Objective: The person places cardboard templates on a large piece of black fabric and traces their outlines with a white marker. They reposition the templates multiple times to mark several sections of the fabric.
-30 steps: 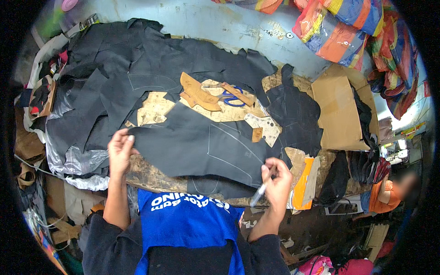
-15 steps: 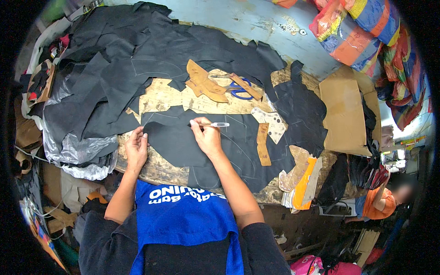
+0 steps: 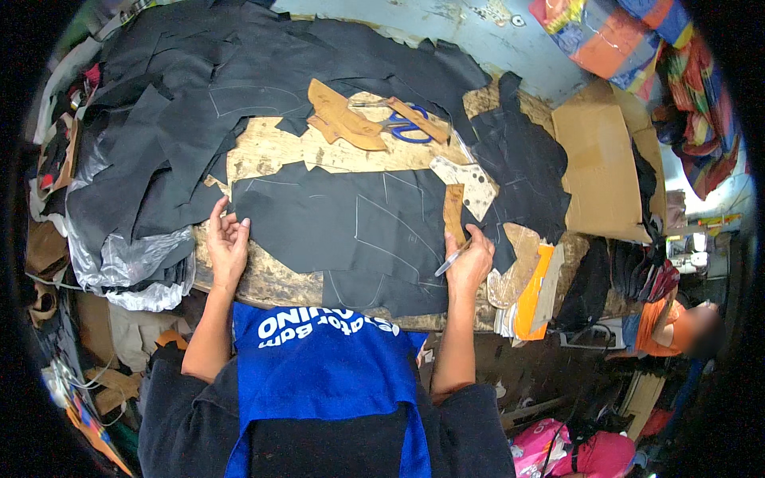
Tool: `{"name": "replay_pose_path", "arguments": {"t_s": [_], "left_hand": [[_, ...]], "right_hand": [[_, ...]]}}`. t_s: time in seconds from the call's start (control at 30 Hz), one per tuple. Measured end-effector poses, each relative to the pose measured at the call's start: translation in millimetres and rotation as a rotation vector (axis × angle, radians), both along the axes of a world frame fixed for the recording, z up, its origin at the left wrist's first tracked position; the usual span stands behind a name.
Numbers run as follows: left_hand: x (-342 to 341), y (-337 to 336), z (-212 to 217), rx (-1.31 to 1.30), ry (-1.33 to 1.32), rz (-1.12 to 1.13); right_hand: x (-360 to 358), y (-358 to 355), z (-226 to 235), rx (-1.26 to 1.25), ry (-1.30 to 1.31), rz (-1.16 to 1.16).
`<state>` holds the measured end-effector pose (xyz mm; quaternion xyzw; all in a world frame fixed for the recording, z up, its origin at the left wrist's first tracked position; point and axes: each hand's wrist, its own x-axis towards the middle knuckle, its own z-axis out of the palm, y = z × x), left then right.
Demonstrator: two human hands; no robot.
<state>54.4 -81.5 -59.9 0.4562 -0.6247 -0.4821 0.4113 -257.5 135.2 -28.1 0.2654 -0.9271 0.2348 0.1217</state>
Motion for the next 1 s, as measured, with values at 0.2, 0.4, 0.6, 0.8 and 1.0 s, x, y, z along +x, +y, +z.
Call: {"name": "replay_pose_path", "arguments": {"t_s": [0.2,0.4,0.6,0.8,1.0], "left_hand": [[2,1,-1,-0.026,0.072,-0.012],[7,3,1,0.004,0.09,-0.066],[4,2,-1,-0.048,0.022,-0.018],[1,3,2,-0.086,0.016,0.015],[-2,25,34,0.08,0.029,-0.119]], "right_hand": [[-16,10,-9,-0.252,-0.188,0.107],[28,-22,15,-0.678,-0.665,0.463],[100,-88,12,-0.359,-0.878,0.872],[110,-94,10,-0.26,-0.344,1.045],[112,-63,-7,-0.193,-0.355,1.135]]}}
